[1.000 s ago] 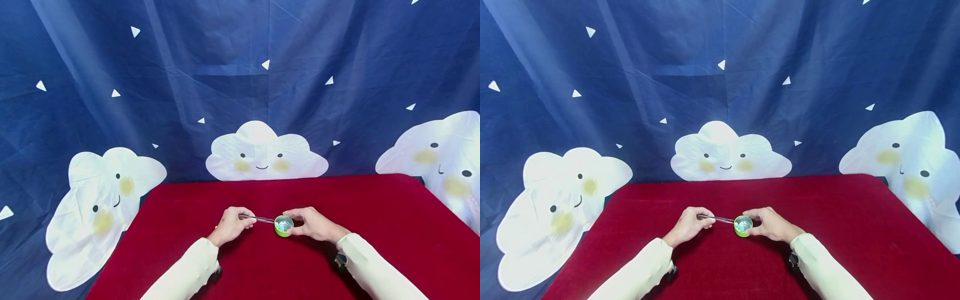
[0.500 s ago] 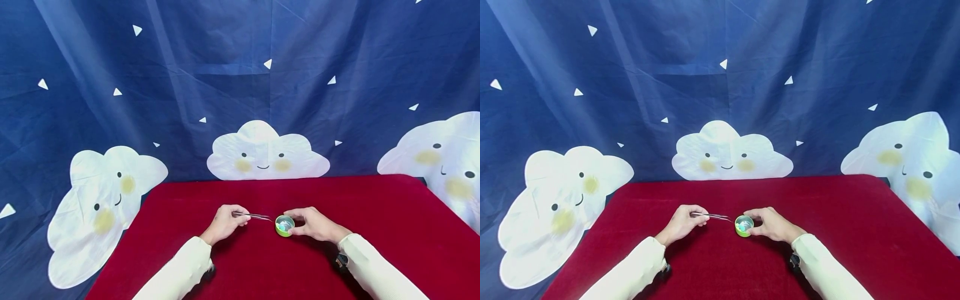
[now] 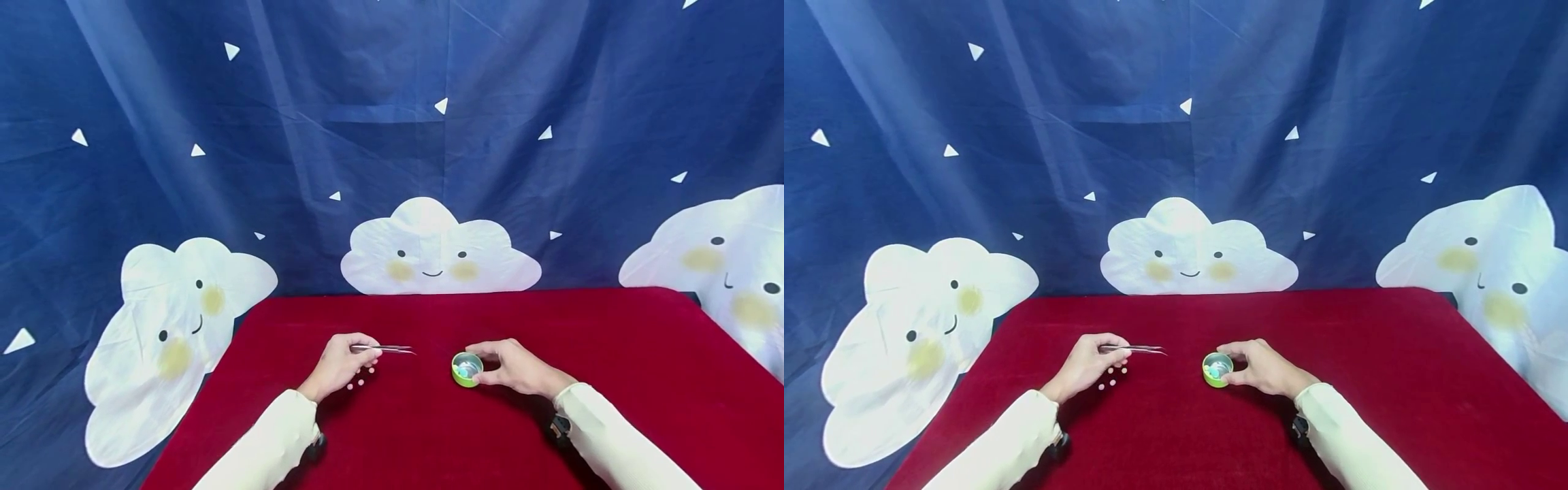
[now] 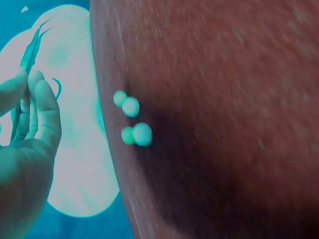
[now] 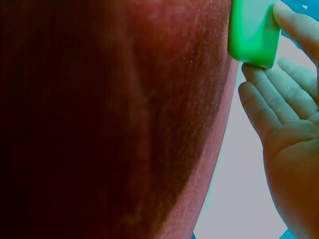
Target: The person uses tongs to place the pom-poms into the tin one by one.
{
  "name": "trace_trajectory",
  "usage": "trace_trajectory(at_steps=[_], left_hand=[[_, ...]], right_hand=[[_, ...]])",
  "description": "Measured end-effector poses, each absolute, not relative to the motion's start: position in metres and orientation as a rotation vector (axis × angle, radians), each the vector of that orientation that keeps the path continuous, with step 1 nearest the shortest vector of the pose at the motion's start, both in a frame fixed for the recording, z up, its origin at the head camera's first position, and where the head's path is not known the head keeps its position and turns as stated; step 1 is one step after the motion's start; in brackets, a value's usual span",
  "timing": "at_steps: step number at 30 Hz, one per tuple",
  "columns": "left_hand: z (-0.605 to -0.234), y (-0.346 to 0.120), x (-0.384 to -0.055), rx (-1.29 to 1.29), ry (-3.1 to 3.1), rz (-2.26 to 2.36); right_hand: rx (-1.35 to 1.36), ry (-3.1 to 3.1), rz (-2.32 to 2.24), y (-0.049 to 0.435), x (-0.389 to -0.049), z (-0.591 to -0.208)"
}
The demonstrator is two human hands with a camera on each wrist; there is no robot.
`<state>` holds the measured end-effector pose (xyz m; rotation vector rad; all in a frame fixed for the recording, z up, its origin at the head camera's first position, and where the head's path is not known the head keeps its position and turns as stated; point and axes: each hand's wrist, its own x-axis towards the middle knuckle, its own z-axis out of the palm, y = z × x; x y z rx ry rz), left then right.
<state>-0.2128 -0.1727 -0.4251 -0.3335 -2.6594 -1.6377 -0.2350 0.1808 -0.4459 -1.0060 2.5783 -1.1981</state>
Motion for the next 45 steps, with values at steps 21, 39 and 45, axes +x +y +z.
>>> trace_trajectory(at_steps=[21, 39, 45], left_hand=[[-0.425, -0.210, -0.205, -0.203, -2.586, -1.612], [-0.427, -0.223, -0.199, -0.216, -2.592, -1.607], [-0.425, -0.225, -0.197, -0.205, -2.588, -1.612]], right_hand=[[-1.014, 2.595, -1.184, 0.179, -0.233, -0.443], [-0.987, 2.566, -1.231, 0.180, -0.235, -0.446], [-0.996, 2.576, -1.224, 0.180, -0.235, -0.447]])
